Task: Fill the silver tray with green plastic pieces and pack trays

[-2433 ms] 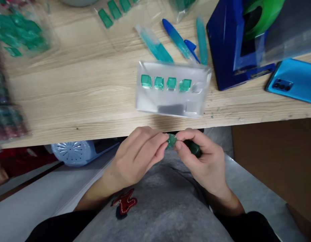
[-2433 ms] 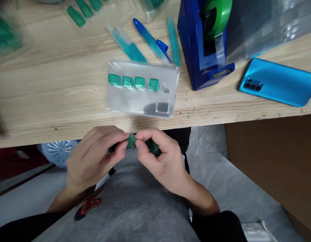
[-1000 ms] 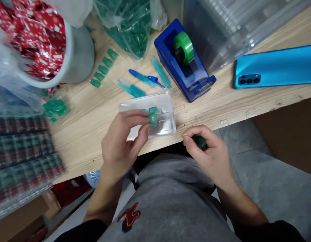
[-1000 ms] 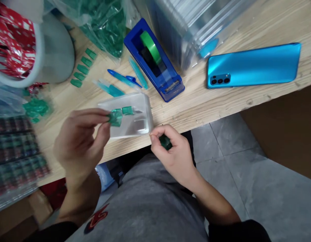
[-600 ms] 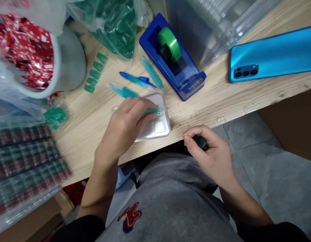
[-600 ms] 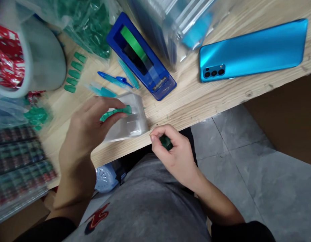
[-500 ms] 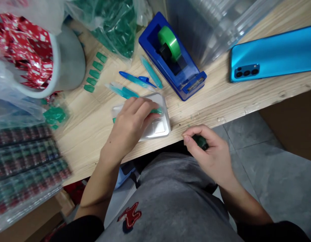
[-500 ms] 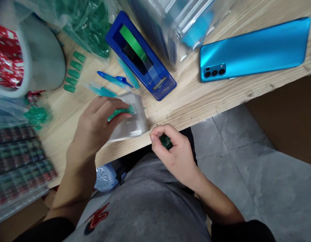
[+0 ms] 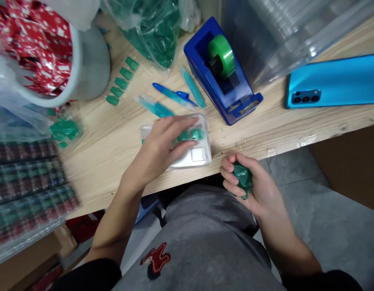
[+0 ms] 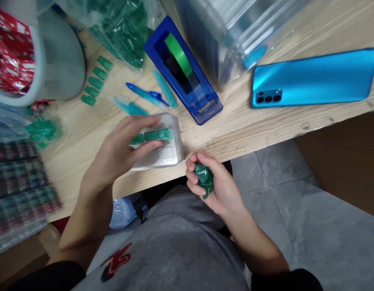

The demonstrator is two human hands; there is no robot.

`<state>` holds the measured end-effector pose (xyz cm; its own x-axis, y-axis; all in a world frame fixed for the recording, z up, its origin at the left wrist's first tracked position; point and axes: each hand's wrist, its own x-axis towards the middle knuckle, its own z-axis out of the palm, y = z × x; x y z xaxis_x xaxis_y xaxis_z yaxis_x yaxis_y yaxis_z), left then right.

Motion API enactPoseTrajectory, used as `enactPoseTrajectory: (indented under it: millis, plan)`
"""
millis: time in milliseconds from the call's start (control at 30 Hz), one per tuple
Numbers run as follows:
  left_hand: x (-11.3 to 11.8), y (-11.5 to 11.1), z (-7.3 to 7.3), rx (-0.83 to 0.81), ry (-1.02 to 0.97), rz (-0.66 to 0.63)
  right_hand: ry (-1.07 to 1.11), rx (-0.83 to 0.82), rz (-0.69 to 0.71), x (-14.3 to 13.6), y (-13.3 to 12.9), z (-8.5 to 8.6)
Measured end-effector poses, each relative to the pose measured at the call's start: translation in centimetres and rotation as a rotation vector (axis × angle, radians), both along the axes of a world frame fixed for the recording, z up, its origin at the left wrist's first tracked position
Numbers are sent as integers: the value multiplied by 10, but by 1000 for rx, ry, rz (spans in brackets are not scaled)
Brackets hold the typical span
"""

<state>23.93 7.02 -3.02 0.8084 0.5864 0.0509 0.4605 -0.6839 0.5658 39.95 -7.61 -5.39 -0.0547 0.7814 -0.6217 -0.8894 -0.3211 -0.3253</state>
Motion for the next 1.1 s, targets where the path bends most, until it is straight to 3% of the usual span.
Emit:
enactPoseTrajectory:
  millis: [133,200,267,400,600,767,833,933,1000,1100]
  plan:
    - [-34,-3,4,42,-264,403,99,-75,-80,3,3,-2]
    - [-52,-11,7,115,-257,491,132,-121,-115,4,3,-4]
    - [-65,-21,11,119,-152,371,140,-154,-126,5,4,-4]
    - [-71,-35,16,-23,58,39,30,-99,-75,3,8,0]
    - [-63,-13,12,-130,142,-113,-9,-79,-3,-7,13,12]
    - [-57,5,18,-286,287,-195,37,-152,-22,-10,10,17]
    - [-52,-2,19,-229,356,-209,45,-174,-38,-8,8,17]
    - [-42,-24,13,80,426,-206,42,-193,-52,-4,8,15]
    - [-37,-37,6,272,399,-211,37,-194,-57,-3,9,14]
    - [-37,-43,4,375,316,-234,25,-169,-52,-2,11,15]
